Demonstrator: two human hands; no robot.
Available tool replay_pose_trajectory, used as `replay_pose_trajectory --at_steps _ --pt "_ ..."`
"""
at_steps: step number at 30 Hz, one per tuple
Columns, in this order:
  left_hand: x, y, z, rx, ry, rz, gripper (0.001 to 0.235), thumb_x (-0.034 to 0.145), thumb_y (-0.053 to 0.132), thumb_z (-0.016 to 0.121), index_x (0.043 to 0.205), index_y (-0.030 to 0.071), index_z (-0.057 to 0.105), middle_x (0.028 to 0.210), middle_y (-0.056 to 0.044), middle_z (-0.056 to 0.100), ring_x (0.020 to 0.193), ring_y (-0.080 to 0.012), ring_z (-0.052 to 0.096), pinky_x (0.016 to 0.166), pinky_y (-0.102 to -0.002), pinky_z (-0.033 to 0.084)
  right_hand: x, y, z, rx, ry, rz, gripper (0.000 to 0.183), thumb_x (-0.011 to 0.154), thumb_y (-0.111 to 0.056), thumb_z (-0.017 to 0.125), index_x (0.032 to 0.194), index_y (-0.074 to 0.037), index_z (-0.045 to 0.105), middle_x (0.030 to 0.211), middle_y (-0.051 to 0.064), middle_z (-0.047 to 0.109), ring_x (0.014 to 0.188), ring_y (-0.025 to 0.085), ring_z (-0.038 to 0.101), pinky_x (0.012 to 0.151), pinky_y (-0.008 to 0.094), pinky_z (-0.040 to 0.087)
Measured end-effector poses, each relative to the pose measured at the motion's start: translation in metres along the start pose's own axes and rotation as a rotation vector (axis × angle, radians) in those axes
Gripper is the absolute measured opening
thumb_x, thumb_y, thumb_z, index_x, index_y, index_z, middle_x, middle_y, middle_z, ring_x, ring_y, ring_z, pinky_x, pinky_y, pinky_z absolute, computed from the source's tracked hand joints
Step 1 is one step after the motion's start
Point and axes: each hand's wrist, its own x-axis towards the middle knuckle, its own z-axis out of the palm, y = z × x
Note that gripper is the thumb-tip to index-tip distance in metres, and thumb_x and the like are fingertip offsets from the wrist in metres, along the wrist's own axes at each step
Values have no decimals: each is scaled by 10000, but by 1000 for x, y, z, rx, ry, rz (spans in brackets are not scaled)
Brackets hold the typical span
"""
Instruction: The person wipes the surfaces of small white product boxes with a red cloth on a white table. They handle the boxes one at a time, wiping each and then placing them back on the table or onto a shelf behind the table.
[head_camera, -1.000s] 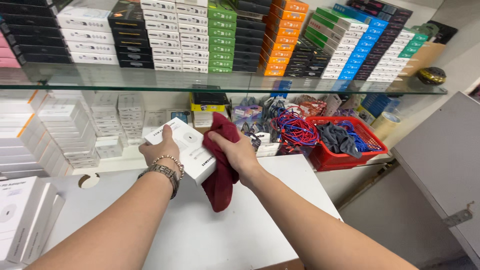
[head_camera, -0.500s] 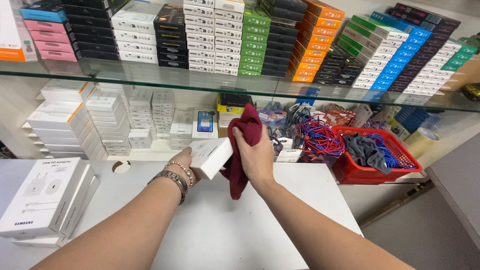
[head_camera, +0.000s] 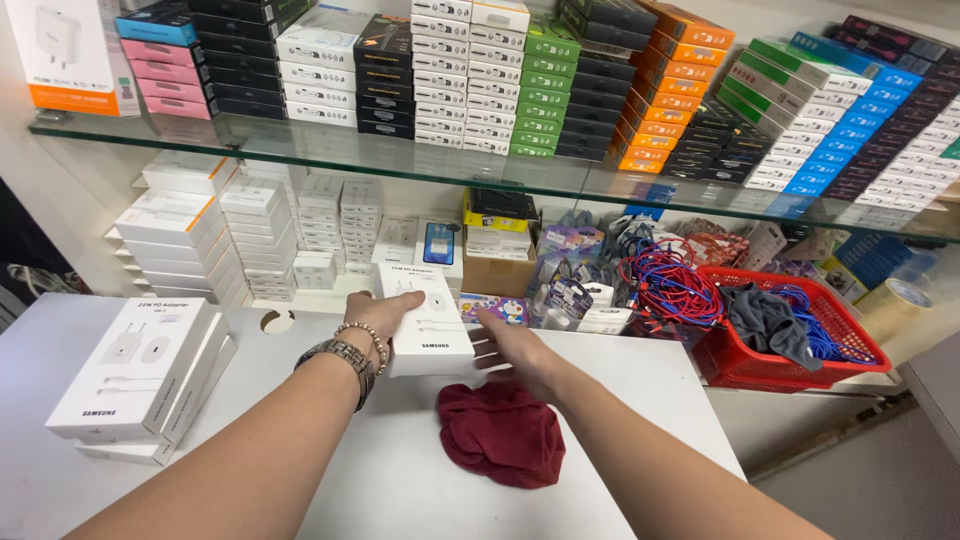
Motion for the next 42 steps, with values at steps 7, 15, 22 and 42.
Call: replay_pose_trajectory --at_steps 7,15,22,42 --pt "1 2 -20 83 -16 34 589 840 184 766 1328 -47 531 1168 -194 723 962 -296 760 747 -403 636 -11 -50 31 370 -291 57 415 909 -308 703 1267 -114 620 1179 34 660 989 120 657 810 286 605" --pt "2 17 -50 323 -137 -277 406 906 213 642 1273 44 607 1149 -141 677 1021 -248 704 863 -382 666 38 -48 46 524 -153 126 385 925 -209 745 1252 -41 632 1162 74 606 963 176 633 791 249 596" --pt "78 5 -78 179 -150 -155 412 900 82 685 1301 31 607 1171 -92 653 1051 -230 676 827 -370 628 98 -56 64 721 -154 103 371 924 -105 643 1277 -32 555 1208 106 599 1046 206 646 883 317 628" --pt "293 -42 -52 106 36 -131 357 896 76 701 1245 45 638 1188 -103 680 1016 -239 707 751 -349 633 320 -16 77 1256 309 228 329 968 -56 573 1276 32 497 1290 215 536 1155 343 633 975 412 590"
